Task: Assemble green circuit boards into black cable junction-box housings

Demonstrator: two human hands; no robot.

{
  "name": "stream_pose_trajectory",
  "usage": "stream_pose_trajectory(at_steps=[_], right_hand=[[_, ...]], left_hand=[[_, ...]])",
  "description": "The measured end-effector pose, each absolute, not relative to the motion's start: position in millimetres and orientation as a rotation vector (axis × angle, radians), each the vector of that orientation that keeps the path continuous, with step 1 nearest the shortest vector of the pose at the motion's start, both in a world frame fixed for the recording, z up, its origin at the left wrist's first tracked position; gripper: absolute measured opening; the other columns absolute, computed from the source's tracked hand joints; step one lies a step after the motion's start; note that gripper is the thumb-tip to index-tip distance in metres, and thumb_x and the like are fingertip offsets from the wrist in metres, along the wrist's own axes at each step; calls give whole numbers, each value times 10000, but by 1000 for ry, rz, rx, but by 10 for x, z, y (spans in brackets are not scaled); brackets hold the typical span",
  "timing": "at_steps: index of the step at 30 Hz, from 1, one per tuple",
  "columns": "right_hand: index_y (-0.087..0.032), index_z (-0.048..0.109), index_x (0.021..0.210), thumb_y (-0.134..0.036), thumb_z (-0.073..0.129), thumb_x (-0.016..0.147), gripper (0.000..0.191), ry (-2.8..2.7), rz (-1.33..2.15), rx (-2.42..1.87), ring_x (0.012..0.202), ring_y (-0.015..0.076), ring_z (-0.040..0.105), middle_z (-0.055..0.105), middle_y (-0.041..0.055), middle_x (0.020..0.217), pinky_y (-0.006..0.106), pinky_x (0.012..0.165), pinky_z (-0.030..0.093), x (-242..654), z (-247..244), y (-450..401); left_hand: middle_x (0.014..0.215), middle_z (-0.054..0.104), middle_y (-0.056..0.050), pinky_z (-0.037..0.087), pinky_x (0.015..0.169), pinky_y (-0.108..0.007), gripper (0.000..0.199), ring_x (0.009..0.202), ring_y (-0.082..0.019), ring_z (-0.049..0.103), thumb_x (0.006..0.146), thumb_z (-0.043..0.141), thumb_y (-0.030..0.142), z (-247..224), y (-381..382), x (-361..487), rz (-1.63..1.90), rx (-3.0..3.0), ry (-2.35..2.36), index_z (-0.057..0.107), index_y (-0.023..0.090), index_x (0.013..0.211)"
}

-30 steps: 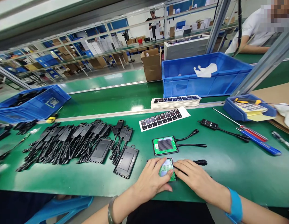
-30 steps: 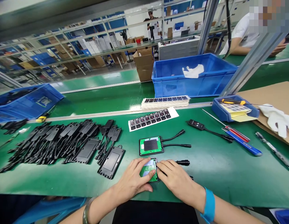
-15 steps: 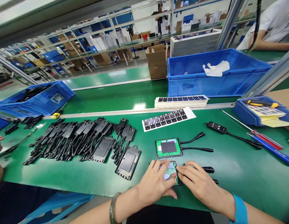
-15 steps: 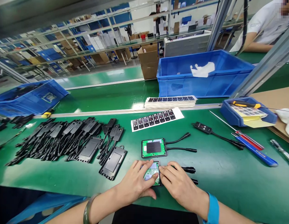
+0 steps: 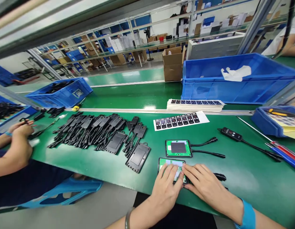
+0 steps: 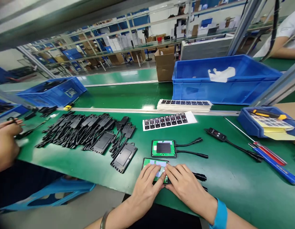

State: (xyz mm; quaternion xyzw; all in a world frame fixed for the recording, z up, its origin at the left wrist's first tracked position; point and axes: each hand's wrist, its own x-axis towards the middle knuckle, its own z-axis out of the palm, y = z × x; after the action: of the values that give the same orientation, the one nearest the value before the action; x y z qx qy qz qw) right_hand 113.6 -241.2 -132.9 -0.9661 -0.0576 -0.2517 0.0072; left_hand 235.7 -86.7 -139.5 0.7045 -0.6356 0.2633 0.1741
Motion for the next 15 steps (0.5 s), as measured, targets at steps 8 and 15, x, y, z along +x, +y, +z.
stream_pose_trajectory(at_steps=[8,15], right_hand=[[-65,593,1152,-269,335,1002,362,-177,-840,-3004,905,250,508,650,126,1084,403,811,363,1139,-1393,-2434],[-103,624,1088,-184,292,982,358,-159,-892,-3005,851,238,505,670,102,1039,387,784,352,1180,-1355,-2391]], left_hand=[[1366,527,-203,362,1104,-475,678,1325,-343,424,872,477,550,-1540,-753,2107,732,2115,-1830,513,35,1311],[1074,701,-208,521,935,-439,262,1095,-344,632,872,458,101,-1696,-944,2035,1146,1990,-1528,688,99,996]])
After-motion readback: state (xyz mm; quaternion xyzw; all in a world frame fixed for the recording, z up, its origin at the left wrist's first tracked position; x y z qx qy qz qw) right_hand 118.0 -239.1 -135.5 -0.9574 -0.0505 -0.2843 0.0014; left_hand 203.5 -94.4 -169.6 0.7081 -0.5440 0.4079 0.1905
